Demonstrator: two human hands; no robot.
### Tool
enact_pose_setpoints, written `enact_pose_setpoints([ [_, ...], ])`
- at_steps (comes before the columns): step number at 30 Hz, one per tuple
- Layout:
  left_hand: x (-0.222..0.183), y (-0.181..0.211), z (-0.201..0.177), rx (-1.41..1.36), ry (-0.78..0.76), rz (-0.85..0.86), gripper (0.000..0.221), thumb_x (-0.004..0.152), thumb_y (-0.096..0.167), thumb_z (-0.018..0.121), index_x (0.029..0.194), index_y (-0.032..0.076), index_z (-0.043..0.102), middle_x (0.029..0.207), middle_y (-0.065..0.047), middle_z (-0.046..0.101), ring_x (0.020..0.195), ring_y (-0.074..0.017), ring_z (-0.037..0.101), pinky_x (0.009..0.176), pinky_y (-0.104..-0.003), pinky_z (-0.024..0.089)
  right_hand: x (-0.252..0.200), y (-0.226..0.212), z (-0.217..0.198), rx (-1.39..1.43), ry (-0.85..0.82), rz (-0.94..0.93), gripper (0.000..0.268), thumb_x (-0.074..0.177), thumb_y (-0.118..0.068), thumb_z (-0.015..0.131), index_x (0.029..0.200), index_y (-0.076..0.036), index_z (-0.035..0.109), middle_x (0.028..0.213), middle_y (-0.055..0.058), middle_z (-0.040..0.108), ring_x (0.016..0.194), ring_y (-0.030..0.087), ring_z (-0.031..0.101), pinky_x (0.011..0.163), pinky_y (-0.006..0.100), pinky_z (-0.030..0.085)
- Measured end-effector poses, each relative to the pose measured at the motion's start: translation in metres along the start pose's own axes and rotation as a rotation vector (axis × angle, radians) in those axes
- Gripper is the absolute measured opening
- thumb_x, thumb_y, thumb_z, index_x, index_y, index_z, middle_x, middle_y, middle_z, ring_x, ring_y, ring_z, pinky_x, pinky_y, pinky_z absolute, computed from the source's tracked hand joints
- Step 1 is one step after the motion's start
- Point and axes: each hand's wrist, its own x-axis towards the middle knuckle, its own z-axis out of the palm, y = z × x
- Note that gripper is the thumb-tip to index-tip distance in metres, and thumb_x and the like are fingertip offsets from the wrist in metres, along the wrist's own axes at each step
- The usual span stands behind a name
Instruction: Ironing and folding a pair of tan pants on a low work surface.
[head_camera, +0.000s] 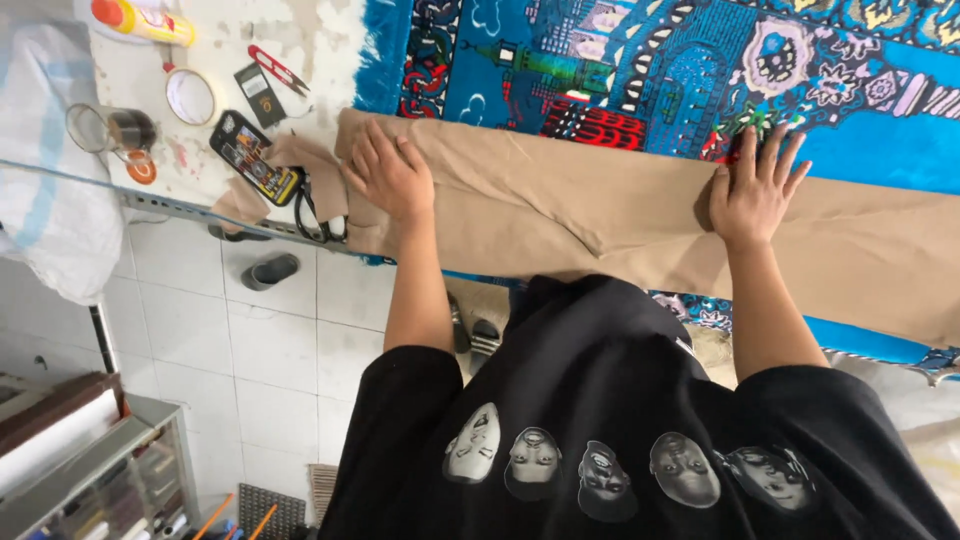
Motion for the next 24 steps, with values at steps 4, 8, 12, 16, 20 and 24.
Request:
enact_pose_setpoints([
  [4, 0.048, -0.033, 0.019, -0.197, -0.034, 0.431, 0.037, 0.108, 0.032, 0.048, 0.138, 0.017, 0.063, 0.138, -0.007, 0.060, 0.135, -0.0320, 0.048, 0.114, -0.056, 0.027, 0.011, -0.066, 0.030, -0.037, 0.194, -0.274, 0.055, 0.094, -0.020, 0.066, 0.148, -0.011, 0.071, 0.160, 0.027, 0.048, 0.145, 0.052, 0.038, 0.114, 0.063, 0.026],
  [8, 0.084, -0.066, 0.054, -0.331, -0.208, 0.861, 0.043, 0.105, 0.057, 0.054, 0.090, 0.017, 0.059, 0.084, -0.003, 0.057, 0.096, -0.0264, 0.063, 0.103, -0.049, 0.039, 0.020, -0.161, 0.055, 0.046, 0.100, -0.387, 0.055, 0.099, -0.035, 0.058, 0.153, -0.025, 0.062, 0.163, 0.011, 0.047, 0.152, 0.035, 0.033, 0.122, 0.052, 0.020],
  [12, 0.104, -0.077, 0.057, -0.325, -0.294, 0.973, 0.060, 0.108, 0.068, 0.036, 0.078, 0.019, 0.052, 0.069, -0.002, 0.053, 0.070, -0.0283, 0.063, 0.074, -0.043, 0.050, 0.018, -0.183, 0.060, 0.133, -0.136, -0.316, 0.052, 0.105, -0.047, 0.050, 0.155, -0.034, 0.053, 0.168, 0.007, 0.038, 0.156, 0.036, 0.022, 0.125, 0.055, 0.014],
  [16, 0.112, -0.092, 0.055, -0.179, -0.301, 0.948, 0.049, 0.111, 0.054, 0.043, 0.079, 0.020, 0.057, 0.065, -0.003, 0.060, 0.058, -0.0280, 0.068, 0.057, -0.043, 0.053, 0.021, -0.180, 0.064, 0.164, -0.208, -0.301, 0.054, 0.106, -0.051, 0.042, 0.158, -0.038, 0.045, 0.170, 0.007, 0.033, 0.156, 0.040, 0.018, 0.123, 0.059, 0.007],
  [20, 0.109, -0.090, 0.068, -0.155, -0.271, 0.888, 0.043, 0.110, 0.049, 0.046, 0.078, 0.023, 0.057, 0.064, 0.002, 0.059, 0.056, -0.0231, 0.068, 0.051, -0.038, 0.053, 0.022, -0.182, 0.065, 0.157, -0.201, -0.289, 0.054, 0.106, -0.052, 0.042, 0.158, -0.038, 0.045, 0.169, 0.009, 0.034, 0.155, 0.042, 0.017, 0.120, 0.063, 0.004],
  [24, 0.107, -0.081, 0.068, -0.085, -0.091, 0.860, 0.046, 0.106, 0.058, 0.049, 0.082, 0.019, 0.056, 0.074, 0.000, 0.057, 0.068, -0.0236, 0.065, 0.059, -0.039, 0.052, 0.019, -0.186, 0.062, 0.098, -0.109, -0.291, 0.057, 0.104, -0.053, 0.048, 0.158, -0.036, 0.050, 0.168, 0.013, 0.037, 0.153, 0.045, 0.021, 0.118, 0.066, 0.006],
])
